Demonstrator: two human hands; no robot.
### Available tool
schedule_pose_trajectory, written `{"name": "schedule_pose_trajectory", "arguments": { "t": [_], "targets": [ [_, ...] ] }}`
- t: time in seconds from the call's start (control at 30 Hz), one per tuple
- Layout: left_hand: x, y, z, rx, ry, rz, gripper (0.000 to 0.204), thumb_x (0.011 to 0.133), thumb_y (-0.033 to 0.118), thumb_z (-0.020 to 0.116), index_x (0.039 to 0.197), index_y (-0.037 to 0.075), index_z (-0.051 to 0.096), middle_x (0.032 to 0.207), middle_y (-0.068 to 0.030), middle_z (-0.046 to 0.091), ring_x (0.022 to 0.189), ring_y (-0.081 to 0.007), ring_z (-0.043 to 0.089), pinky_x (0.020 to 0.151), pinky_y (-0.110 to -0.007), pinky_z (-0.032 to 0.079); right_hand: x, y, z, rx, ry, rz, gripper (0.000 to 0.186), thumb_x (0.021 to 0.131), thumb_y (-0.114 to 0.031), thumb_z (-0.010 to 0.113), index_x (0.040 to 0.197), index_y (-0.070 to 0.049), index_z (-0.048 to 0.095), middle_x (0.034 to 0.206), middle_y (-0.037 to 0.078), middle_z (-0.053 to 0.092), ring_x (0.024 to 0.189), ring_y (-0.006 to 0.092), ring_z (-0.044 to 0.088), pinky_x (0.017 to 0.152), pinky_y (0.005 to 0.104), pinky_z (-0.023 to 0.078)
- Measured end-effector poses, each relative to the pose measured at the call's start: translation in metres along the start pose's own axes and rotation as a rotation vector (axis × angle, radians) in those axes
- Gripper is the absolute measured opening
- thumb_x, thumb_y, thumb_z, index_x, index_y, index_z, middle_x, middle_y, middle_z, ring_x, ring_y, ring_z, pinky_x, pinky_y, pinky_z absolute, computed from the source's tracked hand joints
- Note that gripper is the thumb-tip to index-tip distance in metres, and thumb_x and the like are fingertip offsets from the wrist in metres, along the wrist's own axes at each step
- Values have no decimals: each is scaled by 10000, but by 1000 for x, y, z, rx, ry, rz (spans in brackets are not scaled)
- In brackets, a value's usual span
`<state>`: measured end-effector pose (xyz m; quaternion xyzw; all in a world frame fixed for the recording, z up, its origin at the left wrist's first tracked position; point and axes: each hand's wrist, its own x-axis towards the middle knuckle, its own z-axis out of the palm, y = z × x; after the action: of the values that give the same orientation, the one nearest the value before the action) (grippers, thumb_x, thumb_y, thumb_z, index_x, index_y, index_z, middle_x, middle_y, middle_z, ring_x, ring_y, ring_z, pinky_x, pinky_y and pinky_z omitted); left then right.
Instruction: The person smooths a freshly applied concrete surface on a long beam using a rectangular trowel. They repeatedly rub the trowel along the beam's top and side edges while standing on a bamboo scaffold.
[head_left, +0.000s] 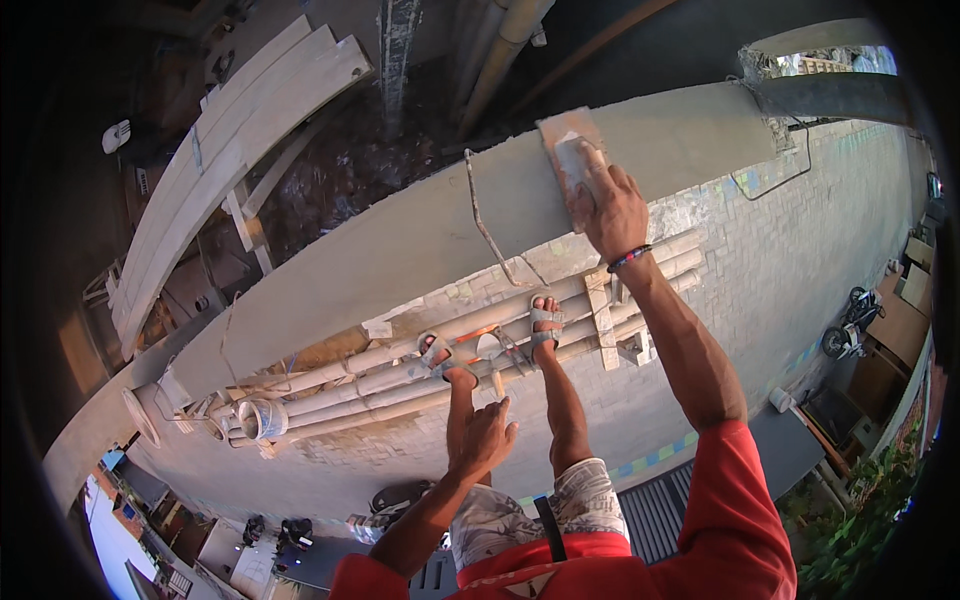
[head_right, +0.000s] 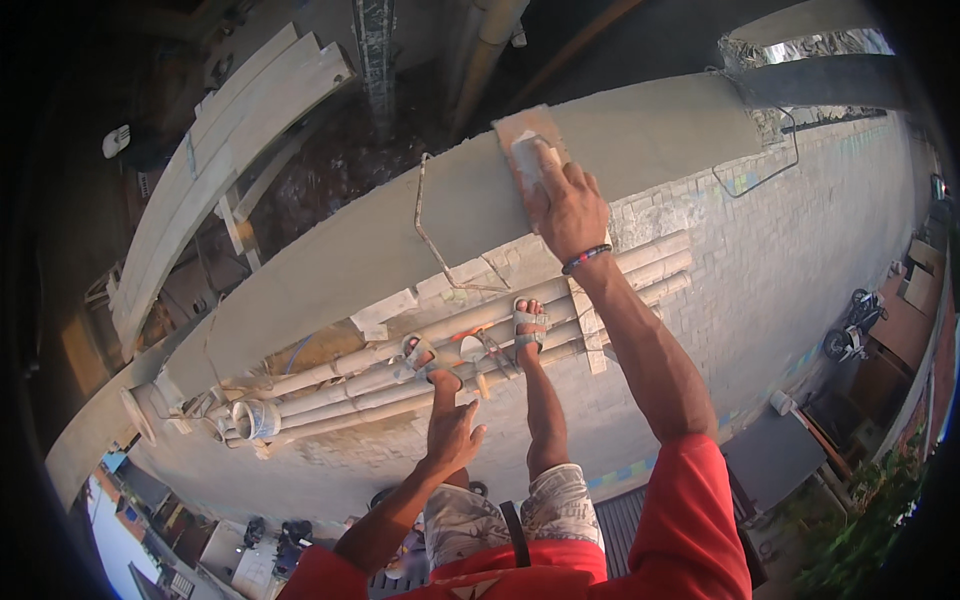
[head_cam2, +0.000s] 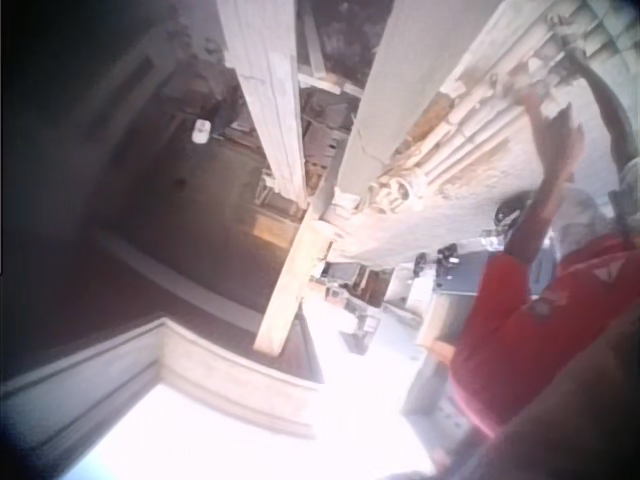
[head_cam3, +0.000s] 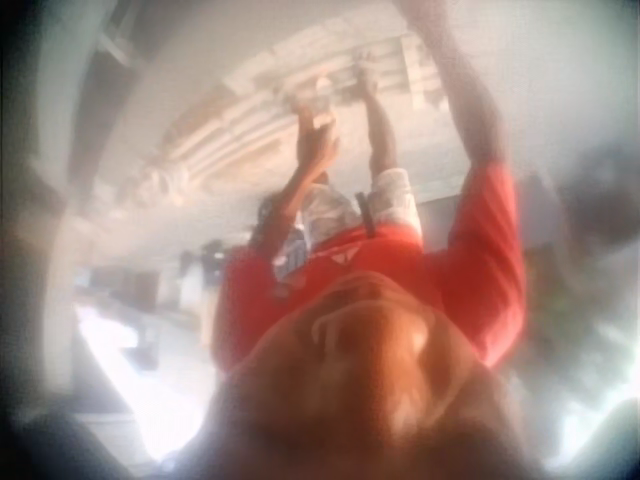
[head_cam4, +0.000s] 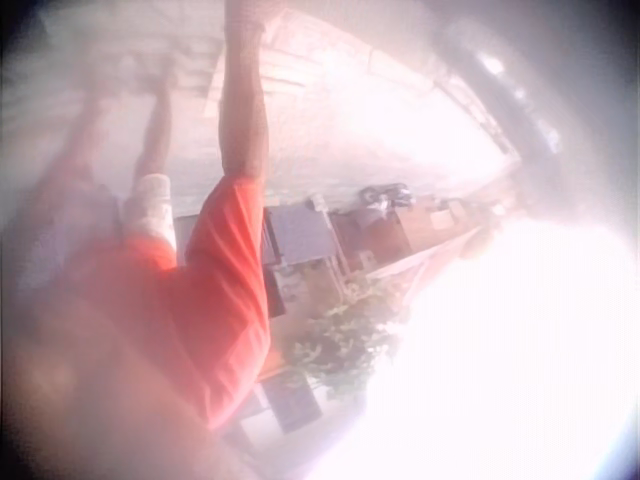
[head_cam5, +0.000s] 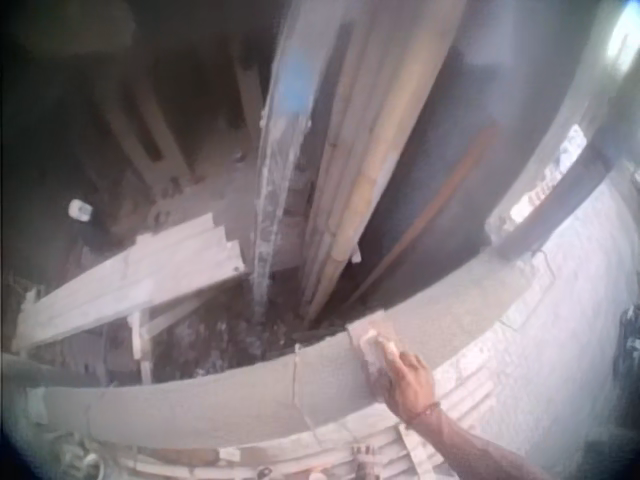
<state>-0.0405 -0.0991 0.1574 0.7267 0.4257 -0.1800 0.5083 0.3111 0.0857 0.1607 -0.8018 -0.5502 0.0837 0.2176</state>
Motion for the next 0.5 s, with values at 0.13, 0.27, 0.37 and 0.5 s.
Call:
{"name": "schedule_pose_trajectory", "arguments": {
  "t": [0.13,0.27,0.37,0.5],
  "targets": [
    [2,13,-7,-37,136,105,506,855,211,645,1281,-26,509,1095,-204,634,1019,-348,611,920,-506,406,-58,10,-7,1,-197,-198,580,800,-155,692,1350,-209,517,887,128,579,769,336,583,650,447,535],
    [-8,16,-26,-45,49,19,496,850,191,650,1266,-44,516,1093,-219,634,1009,-357,611,908,-488,424,-44,64,-38,-107,-30,-16,567,797,-123,678,1342,-164,525,856,127,593,755,318,582,627,447,527],
    [4,27,-33,23,-22,45,485,835,173,669,1227,-80,537,1071,-256,636,991,-386,611,881,-436,459,-15,24,-17,-21,52,23,570,798,-134,677,1344,-188,523,883,117,586,785,317,584,635,448,534],
    [18,45,-31,3,80,188,493,842,149,653,1258,-75,512,1133,-258,611,1029,-387,594,920,-425,442,-62,4,1,35,-214,-252,583,803,-174,687,1353,-261,516,931,84,565,866,292,596,677,411,560]
  ]
}}
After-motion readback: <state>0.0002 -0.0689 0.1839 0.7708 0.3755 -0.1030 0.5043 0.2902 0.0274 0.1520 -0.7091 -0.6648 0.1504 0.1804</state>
